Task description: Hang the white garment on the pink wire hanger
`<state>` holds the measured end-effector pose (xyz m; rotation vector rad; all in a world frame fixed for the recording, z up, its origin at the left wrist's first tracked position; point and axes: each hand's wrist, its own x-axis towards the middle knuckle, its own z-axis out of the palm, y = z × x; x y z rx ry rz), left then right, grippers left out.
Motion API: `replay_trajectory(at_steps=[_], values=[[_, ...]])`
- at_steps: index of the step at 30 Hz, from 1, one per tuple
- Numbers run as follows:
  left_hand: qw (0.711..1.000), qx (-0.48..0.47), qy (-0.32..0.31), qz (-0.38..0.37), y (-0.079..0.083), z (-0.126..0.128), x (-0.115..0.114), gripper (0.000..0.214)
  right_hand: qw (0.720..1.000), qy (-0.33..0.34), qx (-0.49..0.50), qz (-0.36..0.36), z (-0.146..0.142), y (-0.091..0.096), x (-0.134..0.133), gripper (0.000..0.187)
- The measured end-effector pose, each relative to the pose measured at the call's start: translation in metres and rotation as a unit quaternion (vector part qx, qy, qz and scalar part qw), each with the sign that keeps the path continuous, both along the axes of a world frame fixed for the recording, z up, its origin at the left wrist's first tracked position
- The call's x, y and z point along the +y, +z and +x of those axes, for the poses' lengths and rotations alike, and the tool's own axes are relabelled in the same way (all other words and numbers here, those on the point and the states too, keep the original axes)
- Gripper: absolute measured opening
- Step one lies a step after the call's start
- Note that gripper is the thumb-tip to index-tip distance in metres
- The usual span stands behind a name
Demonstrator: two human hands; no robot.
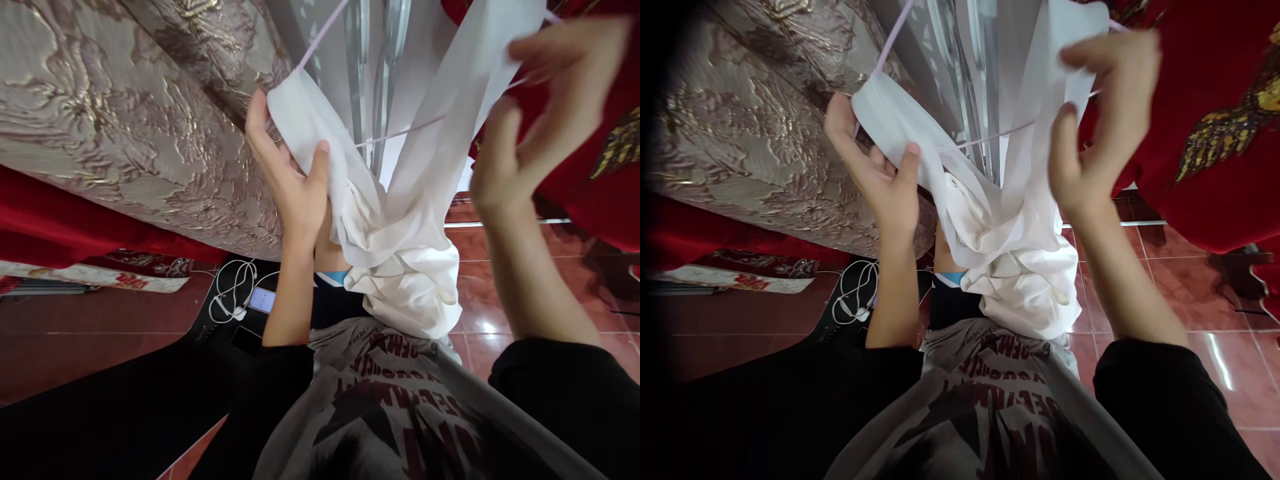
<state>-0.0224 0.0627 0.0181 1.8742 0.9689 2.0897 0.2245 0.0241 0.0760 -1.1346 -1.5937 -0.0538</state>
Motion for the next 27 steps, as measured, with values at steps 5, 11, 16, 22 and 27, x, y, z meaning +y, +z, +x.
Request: replay_trajectory(at_steps=[5,11,16,22,27], values=[[0.992,-0.089,0.044,-0.078,-0.021,0.041,-0.009,0.073,0.98,0.122,-0.145,-0.058,-0.04,-0.051,0.024,0.039],[0.975,-0.119,-0.004,-0.189,-0.028,0.035,-0.009,0.086,0.99,0.036,-0.107,-0.089,-0.049,-0.075,0.033,0.04],[0.97,-0.123,-0.046,-0.205,-0.004,0.029,-0.04,0.063,0.994,-0.019,-0.067,-0.081,-0.062,-0.073,0.017,0.051],[0.945,-0.169,-0.158,-0.231,0.031,0.015,-0.062,0.034,0.992,-0.038,-0.076,-0.094,-0.065,-0.068,0.016,0.051],[0.843,-0.235,-0.339,-0.345,0.068,-0.015,-0.041,0.04,0.993,-0.021,-0.072,-0.095,-0.058,-0.068,0.012,0.052]])
